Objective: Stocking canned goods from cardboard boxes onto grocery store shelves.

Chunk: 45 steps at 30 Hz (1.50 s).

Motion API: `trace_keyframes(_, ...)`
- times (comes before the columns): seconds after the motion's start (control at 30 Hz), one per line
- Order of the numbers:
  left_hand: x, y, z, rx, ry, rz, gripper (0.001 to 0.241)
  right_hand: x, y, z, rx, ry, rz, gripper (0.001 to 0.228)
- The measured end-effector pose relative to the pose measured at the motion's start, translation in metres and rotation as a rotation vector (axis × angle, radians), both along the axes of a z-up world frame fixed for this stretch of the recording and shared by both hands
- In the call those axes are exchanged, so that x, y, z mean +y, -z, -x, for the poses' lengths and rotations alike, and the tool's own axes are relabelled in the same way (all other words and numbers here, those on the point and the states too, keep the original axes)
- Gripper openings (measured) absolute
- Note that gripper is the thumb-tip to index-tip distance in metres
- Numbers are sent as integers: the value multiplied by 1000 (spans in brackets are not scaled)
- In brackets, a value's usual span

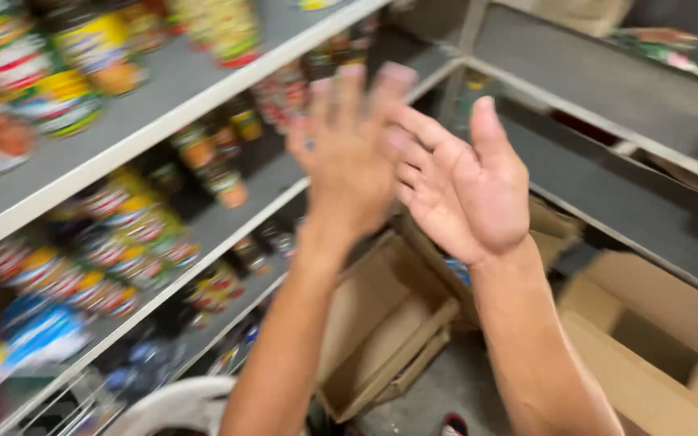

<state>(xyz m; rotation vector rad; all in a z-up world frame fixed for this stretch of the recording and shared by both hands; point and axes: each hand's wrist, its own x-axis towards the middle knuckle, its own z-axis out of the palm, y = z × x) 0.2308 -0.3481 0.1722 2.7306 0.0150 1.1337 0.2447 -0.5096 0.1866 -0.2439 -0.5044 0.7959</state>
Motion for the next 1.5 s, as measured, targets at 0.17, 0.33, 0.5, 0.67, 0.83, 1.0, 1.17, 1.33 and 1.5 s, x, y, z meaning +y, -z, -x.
trace_keyframes(0.17, -116, -5, -54, -5, 328, 417, 51, -142, -21, -12, -289, 519, 402, 65)
trace_keyframes(0.33, -286, -21, -43, -46, 1008, 722, 59, -267, -10, -32, -317, 748, 409, 58)
trace_keyframes(0.5, -397, -16, -67, -66, 915, 166, 65, -348, -29, -18, -271, 885, 353, 66)
trace_keyframes(0.67, -456, 11, -107, -61, 874, 166, 45, -419, 0, -30, -131, 960, 452, 59)
trace_keyframes(0.83, -476, 27, -152, -1, 1106, 337, 36, -469, 20, -53, -190, 994, 607, 47)
trace_keyframes(1.0, -498, 34, -204, 102, 1242, 532, 20, -513, 20, -88, -168, 1094, 845, 42)
trace_keyframes(1.17, -504, 13, -276, 42, 1284, 546, 16, -558, 8, -123, -230, 1303, 981, 37)
trace_keyframes(1.33, -515, 7, -325, 214, 1206, 604, 17, -609, 11, -145, -235, 1495, 1096, 28)
trace_keyframes(1.5, -558, 14, -361, 173, 1302, 239, 16, -672, 22, -176, -513, 1590, 1619, 24)
